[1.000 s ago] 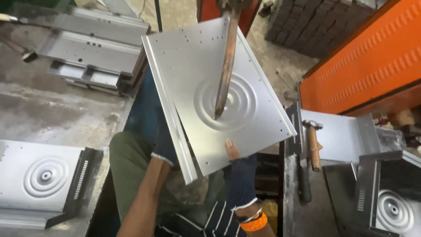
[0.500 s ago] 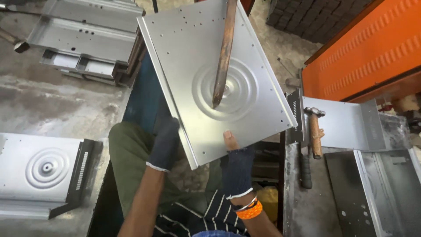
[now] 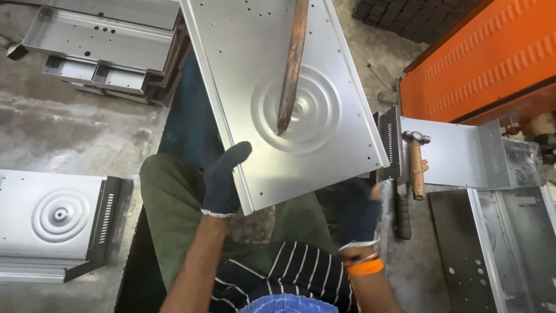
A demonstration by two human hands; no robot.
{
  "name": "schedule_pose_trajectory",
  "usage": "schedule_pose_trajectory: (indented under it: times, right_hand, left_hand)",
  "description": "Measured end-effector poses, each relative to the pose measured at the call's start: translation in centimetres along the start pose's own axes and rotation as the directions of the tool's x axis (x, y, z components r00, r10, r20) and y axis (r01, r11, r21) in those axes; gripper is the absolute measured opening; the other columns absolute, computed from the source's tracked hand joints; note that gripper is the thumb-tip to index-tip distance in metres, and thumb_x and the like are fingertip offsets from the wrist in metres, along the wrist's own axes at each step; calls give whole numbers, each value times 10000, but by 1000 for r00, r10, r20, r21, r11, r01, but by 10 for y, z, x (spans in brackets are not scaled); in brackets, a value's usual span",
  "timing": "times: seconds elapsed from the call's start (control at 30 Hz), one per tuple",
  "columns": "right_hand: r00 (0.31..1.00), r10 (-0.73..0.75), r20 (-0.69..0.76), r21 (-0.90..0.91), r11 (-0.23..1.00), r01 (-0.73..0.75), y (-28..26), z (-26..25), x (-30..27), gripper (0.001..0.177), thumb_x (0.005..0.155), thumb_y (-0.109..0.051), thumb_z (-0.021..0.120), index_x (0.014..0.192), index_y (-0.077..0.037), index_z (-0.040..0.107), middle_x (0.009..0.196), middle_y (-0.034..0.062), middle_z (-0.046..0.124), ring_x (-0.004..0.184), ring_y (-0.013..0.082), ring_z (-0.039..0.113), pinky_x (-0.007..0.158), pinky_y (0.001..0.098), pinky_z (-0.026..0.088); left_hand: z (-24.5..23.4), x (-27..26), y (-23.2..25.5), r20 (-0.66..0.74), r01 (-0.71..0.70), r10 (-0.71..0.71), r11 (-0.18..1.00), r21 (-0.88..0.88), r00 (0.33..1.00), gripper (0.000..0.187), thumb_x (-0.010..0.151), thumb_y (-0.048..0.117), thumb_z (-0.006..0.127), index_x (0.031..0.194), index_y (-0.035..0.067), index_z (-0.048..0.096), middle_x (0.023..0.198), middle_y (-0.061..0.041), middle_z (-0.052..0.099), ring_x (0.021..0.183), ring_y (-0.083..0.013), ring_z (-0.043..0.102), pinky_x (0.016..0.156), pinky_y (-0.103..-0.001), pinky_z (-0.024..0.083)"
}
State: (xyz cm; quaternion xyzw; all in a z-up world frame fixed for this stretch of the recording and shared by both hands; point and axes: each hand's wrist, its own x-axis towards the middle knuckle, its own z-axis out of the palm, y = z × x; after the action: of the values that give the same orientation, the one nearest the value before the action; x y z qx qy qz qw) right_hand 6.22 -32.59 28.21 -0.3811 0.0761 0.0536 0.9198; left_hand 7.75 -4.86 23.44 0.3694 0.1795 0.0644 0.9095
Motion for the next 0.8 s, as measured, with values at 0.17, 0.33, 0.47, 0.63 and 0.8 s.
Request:
schedule_pose_trajectory:
  times: [0.17,0.33,0.47,0.63,0.8]
  right_hand:
    - [919,26,393,-919,-20,393,-27,-133,101,522,1073,-340,421,1505,-52,475,1526,125,563,1398,296,535,1161,427,430]
    - [894,28,448,-881,-156,446,-34,-156,132,506,1077,-313,439,1499,-38,481,1502,139,566,1369,296,537,1139,422,434]
    - [860,23,509,-828,-261,497,-43,-155,179,493,1080,-292,454,1494,-27,486,1483,151,567,1345,297,539,1122,418,437]
    - [833,20,552,-760,-397,514,-63,-162,203,478,1083,-265,472,1489,-13,492,1459,165,570,1316,297,542,1100,412,441]
    - [789,37,613,-662,-520,539,-85,-157,241,462,1087,-237,489,1483,1,497,1435,179,571,1286,298,544,1079,407,445]
  left_hand:
    - [82,-42,75,196,-209,211,977,-29,958,620,885,45,653,1474,-20,471,1236,-183,640,1059,-284,675,896,-417,580]
    - [80,-24,74,325,310,-210,903,-297,922,611,902,81,640,1472,-64,477,1279,-257,659,1111,-347,702,940,-441,606]
    - [103,8,73,428,-210,209,977,-45,879,703,909,43,664,1565,-4,417,1398,-217,602,1208,-302,681,1005,-428,599]
    - [123,47,61,481,-297,290,953,-63,827,877,900,56,704,1672,80,287,1614,-130,484,1426,-231,564,1176,-371,515]
    - [127,87,49,424,-295,286,954,-46,859,862,906,84,698,1670,61,299,1609,-153,493,1393,-267,561,1160,-400,503]
